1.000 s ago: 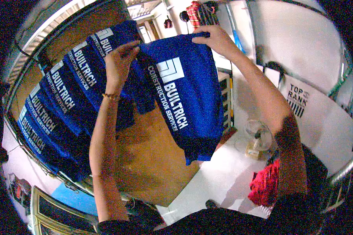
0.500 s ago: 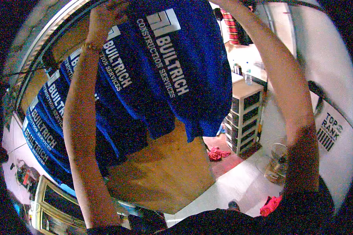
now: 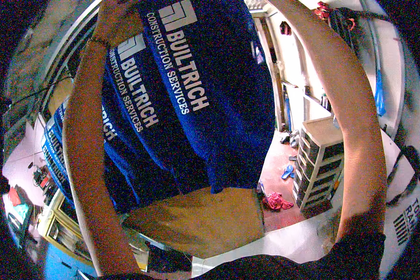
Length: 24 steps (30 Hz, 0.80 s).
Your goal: The person lays a blue t-shirt on a screen-printing station, aligns a yellow-framed screen over the logo area, and uses a squeegee to pull white ink across the screen onto the shirt. After each print, the shirt is lifted and repositioned, and the process is repeated multiple times.
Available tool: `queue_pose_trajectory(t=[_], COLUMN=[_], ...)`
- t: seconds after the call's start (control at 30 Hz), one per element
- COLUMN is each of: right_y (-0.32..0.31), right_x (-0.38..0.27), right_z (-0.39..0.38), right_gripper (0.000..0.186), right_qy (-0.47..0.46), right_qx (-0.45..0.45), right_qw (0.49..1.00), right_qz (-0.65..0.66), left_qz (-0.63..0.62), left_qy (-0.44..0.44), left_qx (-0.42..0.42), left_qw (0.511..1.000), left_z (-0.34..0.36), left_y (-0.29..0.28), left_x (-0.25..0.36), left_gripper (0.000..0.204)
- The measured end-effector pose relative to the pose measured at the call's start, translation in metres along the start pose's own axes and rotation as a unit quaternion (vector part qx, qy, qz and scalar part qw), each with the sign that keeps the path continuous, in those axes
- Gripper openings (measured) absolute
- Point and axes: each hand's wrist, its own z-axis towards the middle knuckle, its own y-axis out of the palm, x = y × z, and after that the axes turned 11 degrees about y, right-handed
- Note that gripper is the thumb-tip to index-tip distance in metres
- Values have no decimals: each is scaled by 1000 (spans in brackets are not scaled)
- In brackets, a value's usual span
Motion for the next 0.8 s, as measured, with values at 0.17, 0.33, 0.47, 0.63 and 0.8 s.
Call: queue_pose_trajectory(t=[0.17, 0.33, 0.47, 0.63, 0.8], right_y=[41, 80, 109, 164, 172], right_x=[1, 11, 35, 69, 71], right_z=[25, 29, 37, 51, 52], right_gripper=[40, 41, 40, 25, 19], right_qy=[-9, -15, -62, -91, -87], right_qx=[-8, -54, -100, -131, -262], right_qw=[999, 998, 992, 977, 954], right_qz=[-37, -13, -40, 144, 115], left_qz=[111, 205, 326, 307, 289], left_qy=[-21, -7, 93, 48, 28], left_qx=[-33, -124, -268, -299, -294], left_qw=[993, 971, 902, 902, 910], left_z=[7, 7, 12, 24, 32], left_y=[-17, -22, -27, -20, -20], left_x=[-32, -67, -84, -94, -96], left_gripper=[22, 16, 27, 27, 27])
